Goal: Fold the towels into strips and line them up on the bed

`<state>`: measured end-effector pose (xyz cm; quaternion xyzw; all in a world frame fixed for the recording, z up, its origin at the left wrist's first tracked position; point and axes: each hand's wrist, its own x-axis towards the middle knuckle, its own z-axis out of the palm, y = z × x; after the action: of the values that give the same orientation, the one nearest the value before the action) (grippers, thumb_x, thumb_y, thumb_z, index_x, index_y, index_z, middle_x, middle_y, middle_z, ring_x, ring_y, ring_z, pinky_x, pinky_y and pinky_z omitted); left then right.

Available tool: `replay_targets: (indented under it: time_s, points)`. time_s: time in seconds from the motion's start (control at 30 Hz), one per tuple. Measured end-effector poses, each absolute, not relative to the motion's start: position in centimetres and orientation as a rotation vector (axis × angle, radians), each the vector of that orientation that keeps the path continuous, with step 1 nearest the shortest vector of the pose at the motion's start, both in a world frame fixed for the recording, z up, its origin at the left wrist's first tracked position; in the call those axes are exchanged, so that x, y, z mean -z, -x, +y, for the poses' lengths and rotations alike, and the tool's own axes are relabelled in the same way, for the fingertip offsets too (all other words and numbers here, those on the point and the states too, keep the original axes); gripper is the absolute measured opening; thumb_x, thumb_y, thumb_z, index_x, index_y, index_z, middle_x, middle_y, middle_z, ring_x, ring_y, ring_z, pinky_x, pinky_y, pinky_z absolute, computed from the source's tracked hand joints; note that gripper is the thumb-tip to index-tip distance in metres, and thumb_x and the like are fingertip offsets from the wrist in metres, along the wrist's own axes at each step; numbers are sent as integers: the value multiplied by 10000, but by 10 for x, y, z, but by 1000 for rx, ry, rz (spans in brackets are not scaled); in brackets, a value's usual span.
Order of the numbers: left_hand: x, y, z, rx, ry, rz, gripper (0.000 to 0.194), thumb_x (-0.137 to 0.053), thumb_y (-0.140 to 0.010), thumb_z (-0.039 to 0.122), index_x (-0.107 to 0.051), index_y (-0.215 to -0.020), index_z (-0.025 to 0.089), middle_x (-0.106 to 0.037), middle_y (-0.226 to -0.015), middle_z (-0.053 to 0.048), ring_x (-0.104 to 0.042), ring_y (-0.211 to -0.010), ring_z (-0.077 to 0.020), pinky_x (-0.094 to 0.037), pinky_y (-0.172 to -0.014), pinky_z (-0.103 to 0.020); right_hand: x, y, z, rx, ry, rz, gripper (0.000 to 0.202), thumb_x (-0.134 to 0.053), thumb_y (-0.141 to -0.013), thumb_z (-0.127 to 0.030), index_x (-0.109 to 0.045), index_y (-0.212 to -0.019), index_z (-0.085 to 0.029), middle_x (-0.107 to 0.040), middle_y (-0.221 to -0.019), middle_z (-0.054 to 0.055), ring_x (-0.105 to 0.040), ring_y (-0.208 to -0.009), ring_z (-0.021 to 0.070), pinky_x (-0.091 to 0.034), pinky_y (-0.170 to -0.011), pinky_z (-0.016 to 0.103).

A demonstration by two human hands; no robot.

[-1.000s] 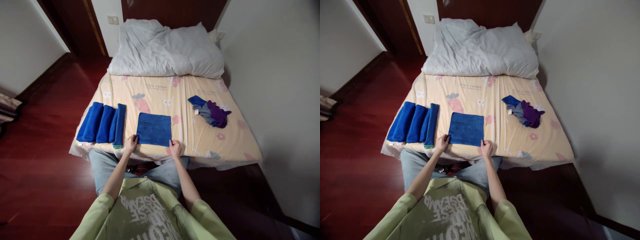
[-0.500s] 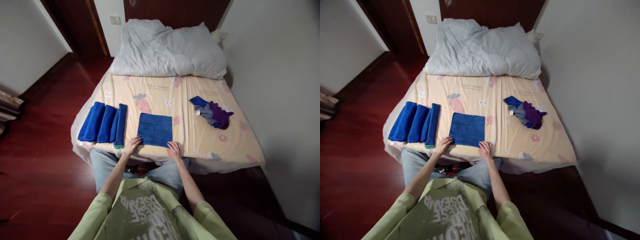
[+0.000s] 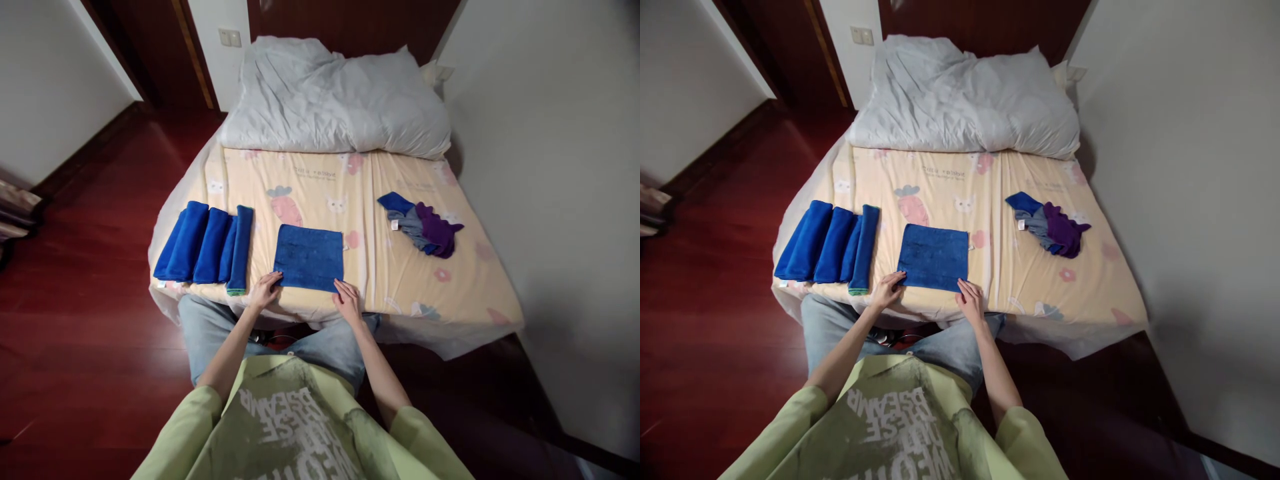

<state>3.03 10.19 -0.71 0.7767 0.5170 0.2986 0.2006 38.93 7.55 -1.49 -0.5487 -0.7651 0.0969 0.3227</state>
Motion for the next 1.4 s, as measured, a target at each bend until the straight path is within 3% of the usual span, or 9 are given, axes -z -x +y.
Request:
replay_targets:
  time_s: [0.17, 0.37, 0.6, 0.83, 1.0, 1.17, 1.27, 1.4]
  points:
    - [7, -44, 106, -837, -2116, 1614, 507, -499, -760, -20, -696, -1175, 195, -701, -1275, -75, -633, -1217, -240, -477, -1052, -434, 20, -381, 87, -287, 1460, -1945, 502, -437, -878, -76, -696, -1289, -203, -705, -1251, 90, -601, -1186, 245, -475, -1083, 465]
    - [7, -35, 109, -848, -2159, 1543, 465, -477, -850, 0, -705, -1198, 210, -689, -1302, -69, -630, -1233, -225, -479, -1024, -434, 23, -385, 93, -346, 1400, -1908, 575, -394, -827, -6, -706, -1274, -191, -714, -1205, 93, -598, -1148, 238, -522, -1048, 442]
    - [22, -12, 87, -932, -2177, 1344, 523, -423, -851, 4, -717, -1209, 246, -702, -1277, -51, -654, -1205, -195, -488, -1042, -439, 22, -394, 55, -379, 1301, -1977, 501, -473, -898, -69, -662, -1335, -225, -696, -1284, 73, -619, -1175, 236, -545, -1037, 454]
    - [22, -11, 81, -1028, -1952, 1314, 564, -444, -700, 2, -762, -1106, 232, -750, -1162, -37, -684, -1145, -204, -517, -1062, -449, 19, -391, 38, -452, 1312, -1971, 480, -437, -941, -111, -644, -1357, -228, -673, -1326, 63, -581, -1280, 225, -516, -1092, 435]
    - [9, -12, 88, -998, -1855, 1309, 509, -455, -706, 41, -763, -1075, 208, -756, -1140, -59, -689, -1120, -216, -509, -1066, -450, 14, -389, 46, -489, 1318, -1846, 456, -460, -908, -117, -694, -1278, -240, -704, -1256, 80, -628, -1201, 226, -529, -1059, 463]
    - [1, -16, 88, -957, -1777, 1419, 353, -488, -808, 131, -738, -1050, 192, -751, -1111, -82, -688, -1076, -230, -523, -1012, -409, 16, -389, 54, -560, 1459, -1662, 415, -450, -862, -130, -732, -1154, -215, -731, -1139, 97, -657, -1097, 239, -530, -1017, 456]
    - [-1, -19, 89, -968, -1737, 1477, 258, -513, -894, 252, -711, -1042, 176, -749, -1009, -81, -698, -938, -221, -550, -903, -362, 20, -390, 59, -629, 1547, -1578, 343, -472, -892, -217, -722, -1126, -191, -739, -1109, 112, -677, -1054, 249, -546, -969, 431]
    - [-2, -23, 91, -975, -1697, 1567, 325, -493, -968, 430, -649, -1090, 173, -702, -844, -41, -653, -752, -188, -531, -759, -308, 23, -388, 66, -656, 1596, -1479, 345, -520, -933, -403, -712, -1086, -161, -747, -1069, 145, -692, -1005, 267, -554, -918, 408]
